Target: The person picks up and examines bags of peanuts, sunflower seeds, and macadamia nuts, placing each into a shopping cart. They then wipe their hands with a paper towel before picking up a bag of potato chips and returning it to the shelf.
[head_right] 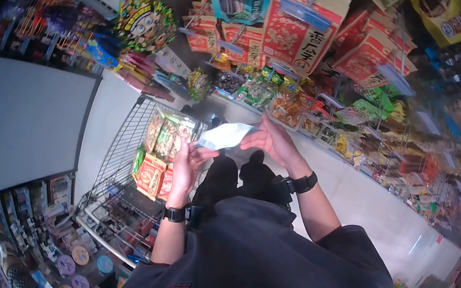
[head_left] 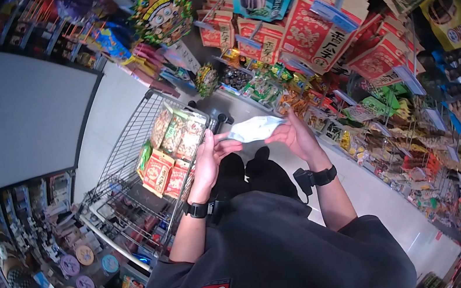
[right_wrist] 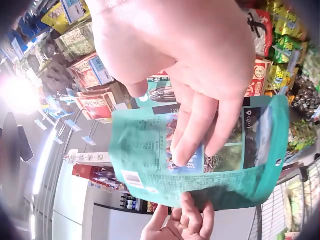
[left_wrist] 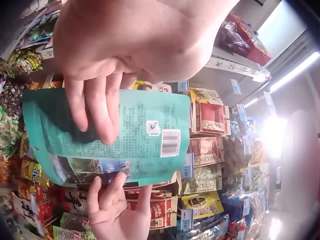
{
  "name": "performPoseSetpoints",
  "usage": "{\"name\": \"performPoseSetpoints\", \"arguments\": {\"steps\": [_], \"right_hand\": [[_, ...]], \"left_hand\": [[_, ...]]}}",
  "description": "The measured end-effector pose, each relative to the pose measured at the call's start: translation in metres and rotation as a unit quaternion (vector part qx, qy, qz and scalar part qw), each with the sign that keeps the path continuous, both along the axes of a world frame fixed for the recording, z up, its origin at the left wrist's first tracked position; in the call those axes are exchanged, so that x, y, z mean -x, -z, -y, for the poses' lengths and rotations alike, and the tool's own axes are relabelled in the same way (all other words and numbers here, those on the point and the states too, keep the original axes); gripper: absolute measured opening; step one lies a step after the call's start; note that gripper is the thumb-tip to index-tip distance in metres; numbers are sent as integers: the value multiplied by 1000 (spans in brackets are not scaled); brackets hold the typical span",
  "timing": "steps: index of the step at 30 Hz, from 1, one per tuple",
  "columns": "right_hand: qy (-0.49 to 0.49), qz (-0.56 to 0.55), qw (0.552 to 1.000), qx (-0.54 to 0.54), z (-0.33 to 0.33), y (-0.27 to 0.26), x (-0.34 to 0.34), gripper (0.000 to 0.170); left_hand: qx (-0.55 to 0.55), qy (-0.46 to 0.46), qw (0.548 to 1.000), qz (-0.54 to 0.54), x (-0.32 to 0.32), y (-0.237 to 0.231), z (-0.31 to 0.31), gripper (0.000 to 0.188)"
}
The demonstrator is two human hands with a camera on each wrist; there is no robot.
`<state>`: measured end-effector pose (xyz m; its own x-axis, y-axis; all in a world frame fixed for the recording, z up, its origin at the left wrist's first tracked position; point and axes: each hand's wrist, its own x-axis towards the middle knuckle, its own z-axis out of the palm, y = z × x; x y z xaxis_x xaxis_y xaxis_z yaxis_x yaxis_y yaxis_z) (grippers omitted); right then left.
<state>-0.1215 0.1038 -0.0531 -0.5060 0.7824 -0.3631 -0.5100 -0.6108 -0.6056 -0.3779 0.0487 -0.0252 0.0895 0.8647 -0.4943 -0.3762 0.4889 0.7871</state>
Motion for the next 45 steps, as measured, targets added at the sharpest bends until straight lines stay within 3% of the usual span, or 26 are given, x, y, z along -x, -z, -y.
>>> {"name": "performPoseSetpoints", "arguments": {"steps": [2,6,8,10,11,14,16,18,19,20,22,23,28,31,35,40,43,45], "right_hand": [[15,45,999,6,-4,0,13,54],[-84,134,981,-116,-7,-11,39,36],[-95,120,982,-107,-3,-11,55,31],[-100,106,985,-98,5,-14,77,45],[-96,104,983,-115,8,-14,88,67],[-55,122,975,-176,28,-18,128,81],[-63,143,974,-165,39,-23,155,87],[-42,123,978,-161,54,-31,185,85],[-39,182,968,-166,64,-36,199,77],[-45,186,967,-169,73,-34,211,77],[-28,146,980,-134,90,-25,233,63],[-34,133,982,-128,98,-21,243,49],[-59,140,985,-85,142,-19,305,43],[-142,151,975,-84,154,-12,331,38],[-141,164,975,-56,144,4,354,29],[-153,175,971,-62,119,6,389,32],[-254,213,941,-61,105,32,407,32],[-300,210,929,-50,95,57,421,33]], "left_hand": [[-10,-42,997,-61,1,-3,11,67],[-17,-43,998,-34,27,-9,29,63],[-36,-51,998,-19,43,-8,39,60],[-46,-66,996,22,58,-14,49,58],[-102,-113,988,32,62,-8,54,52],[-81,-197,975,66,81,-26,72,47],[-73,-240,965,80,105,2,91,44],[-70,-251,949,180,132,17,108,36],[-63,-247,943,214,143,17,117,36],[-65,-252,940,220,152,16,127,36],[-70,-207,960,174,170,8,146,42],[-70,-211,954,202,179,13,154,51],[-49,-252,950,177,220,16,194,66],[-50,-287,935,202,247,25,218,65],[-17,-320,920,224,279,37,248,64],[-9,-365,903,225,304,69,272,62],[46,-494,858,136,310,79,273,55],[61,-526,841,114,317,91,271,52]]}}
